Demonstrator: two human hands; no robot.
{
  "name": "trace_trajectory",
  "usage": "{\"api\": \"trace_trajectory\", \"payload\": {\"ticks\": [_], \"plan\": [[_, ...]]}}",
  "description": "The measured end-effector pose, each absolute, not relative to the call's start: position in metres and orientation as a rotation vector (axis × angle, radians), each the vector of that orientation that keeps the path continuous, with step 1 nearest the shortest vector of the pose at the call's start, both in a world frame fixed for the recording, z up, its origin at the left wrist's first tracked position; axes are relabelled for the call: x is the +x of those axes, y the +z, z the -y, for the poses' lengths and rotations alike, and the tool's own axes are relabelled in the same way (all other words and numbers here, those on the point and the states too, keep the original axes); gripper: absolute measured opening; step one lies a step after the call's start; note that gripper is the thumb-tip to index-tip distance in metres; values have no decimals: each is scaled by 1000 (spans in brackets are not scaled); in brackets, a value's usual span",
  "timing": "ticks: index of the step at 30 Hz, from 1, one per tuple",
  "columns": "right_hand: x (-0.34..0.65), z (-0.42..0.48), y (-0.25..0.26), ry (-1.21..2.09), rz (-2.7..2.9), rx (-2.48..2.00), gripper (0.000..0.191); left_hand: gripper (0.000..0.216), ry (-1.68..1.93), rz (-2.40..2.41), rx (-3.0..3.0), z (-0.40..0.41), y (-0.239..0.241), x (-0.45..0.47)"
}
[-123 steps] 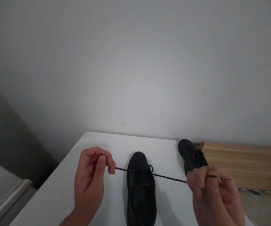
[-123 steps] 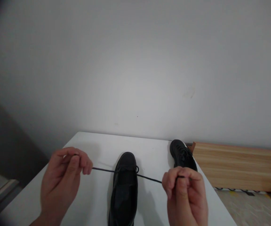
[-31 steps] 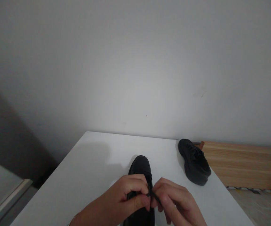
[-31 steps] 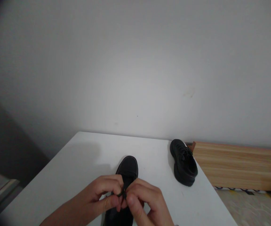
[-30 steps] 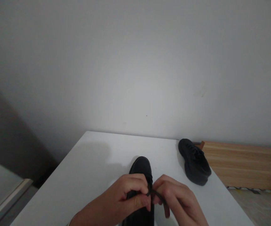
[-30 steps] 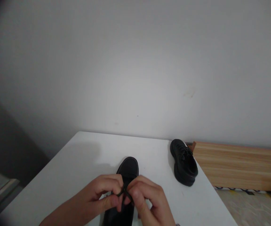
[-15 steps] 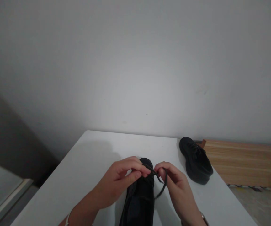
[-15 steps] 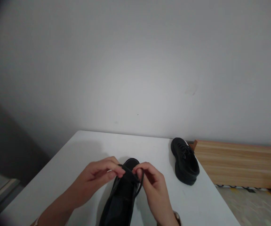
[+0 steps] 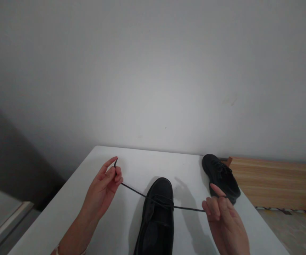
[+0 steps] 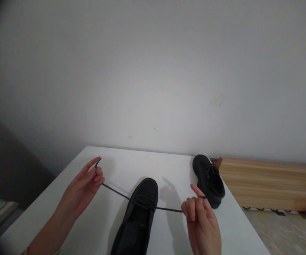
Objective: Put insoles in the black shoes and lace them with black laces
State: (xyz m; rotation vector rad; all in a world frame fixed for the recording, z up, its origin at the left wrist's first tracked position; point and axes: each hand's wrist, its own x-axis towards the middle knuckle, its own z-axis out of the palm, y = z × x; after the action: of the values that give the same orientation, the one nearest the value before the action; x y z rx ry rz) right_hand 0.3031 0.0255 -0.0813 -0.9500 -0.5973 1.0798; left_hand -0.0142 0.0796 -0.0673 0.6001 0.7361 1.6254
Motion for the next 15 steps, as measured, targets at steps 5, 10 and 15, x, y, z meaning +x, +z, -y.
{"api": "trace_trajectory", "payload": {"ticks": [5, 10, 15], "plan": [[304, -20, -97, 1054, 742, -987, 27, 54, 1559, -862, 685, -76, -79, -18], [316, -13, -109, 878, 1186, -1269, 39, 24, 1307, -1132, 1223, -71, -80, -14], [315, -9, -108, 764, 1686, -1308, 24, 17, 888, -1203, 1777, -58, -77, -3]]}}
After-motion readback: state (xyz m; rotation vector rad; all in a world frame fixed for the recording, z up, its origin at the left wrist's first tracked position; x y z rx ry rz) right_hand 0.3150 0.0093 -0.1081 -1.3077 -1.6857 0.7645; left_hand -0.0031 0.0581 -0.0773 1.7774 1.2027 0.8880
